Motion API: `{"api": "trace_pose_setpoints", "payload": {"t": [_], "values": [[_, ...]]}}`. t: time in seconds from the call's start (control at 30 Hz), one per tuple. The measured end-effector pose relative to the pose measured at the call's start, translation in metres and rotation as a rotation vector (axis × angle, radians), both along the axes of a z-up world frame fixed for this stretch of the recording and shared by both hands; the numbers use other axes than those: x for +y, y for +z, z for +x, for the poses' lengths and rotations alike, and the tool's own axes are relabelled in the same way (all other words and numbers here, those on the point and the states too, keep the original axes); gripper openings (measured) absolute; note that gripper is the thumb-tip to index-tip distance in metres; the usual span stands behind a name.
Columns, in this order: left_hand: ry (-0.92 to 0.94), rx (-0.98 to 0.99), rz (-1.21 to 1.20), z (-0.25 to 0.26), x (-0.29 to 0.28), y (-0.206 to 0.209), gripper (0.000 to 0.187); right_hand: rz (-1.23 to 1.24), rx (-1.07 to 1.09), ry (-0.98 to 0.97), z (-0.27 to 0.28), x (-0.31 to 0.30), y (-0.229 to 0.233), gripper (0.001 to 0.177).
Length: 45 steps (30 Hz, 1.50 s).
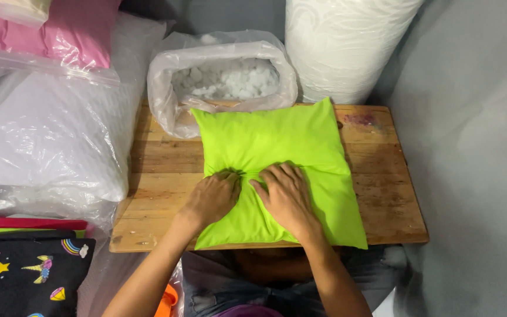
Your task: The person is stuffing a green pillowcase with white fiberfill, then spends a significant amount of time smoothing and flattening the pillow on a wooden table before placing an orange cloth on it.
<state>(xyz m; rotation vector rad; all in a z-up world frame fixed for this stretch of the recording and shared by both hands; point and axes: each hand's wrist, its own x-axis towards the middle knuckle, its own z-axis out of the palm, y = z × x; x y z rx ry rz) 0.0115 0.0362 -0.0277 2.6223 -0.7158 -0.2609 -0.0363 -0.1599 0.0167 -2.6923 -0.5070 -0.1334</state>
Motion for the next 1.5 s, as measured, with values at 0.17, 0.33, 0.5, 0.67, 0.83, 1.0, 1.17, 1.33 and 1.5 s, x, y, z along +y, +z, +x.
{"api": "trace_pose_setpoints", "payload": {"t": [0.17, 0.33, 0.5, 0.67, 0.83, 1.0, 1.17, 1.33, 1.5], "values": [[-0.071, -0.136, 0.108, 0.005, -0.018, 0.028, 0.035, 0.028, 0.142, -0.048, 0.001, -0.017, -0.006, 0.044], [-0.232, -0.064, -0.07, 0.014, -0.058, 0.009, 0.041, 0.353, 0.208, -0.051, -0.004, -0.036, 0.019, 0.032], [-0.261, -0.128, 0.041, 0.012, -0.066, -0.001, 0.04, 0.111, 0.074, -0.117, -0.015, -0.063, 0.012, 0.029], [-0.261, -0.271, 0.151, 0.013, -0.082, 0.016, 0.036, 0.093, 0.13, -0.134, -0.009, -0.077, -0.01, 0.035], [-0.246, -0.121, 0.071, 0.011, -0.101, -0.022, 0.039, 0.339, 0.125, -0.103, -0.015, -0.086, -0.009, 0.028], [-0.282, -0.03, -0.151, 0.008, -0.078, 0.04, 0.03, 0.169, -0.215, -0.123, -0.04, -0.056, 0.003, 0.02], [-0.193, 0.04, -0.563, 0.021, -0.028, 0.079, 0.023, 0.149, -0.41, -0.063, -0.054, -0.023, -0.005, 0.016], [-0.125, -0.468, -0.401, 0.046, -0.001, 0.07, 0.027, 0.126, -0.444, 0.145, -0.069, 0.025, 0.023, 0.026], [-0.156, -0.367, -0.251, 0.071, -0.01, 0.006, 0.034, -0.069, -0.318, 0.048, -0.066, 0.042, -0.018, 0.053]]}}
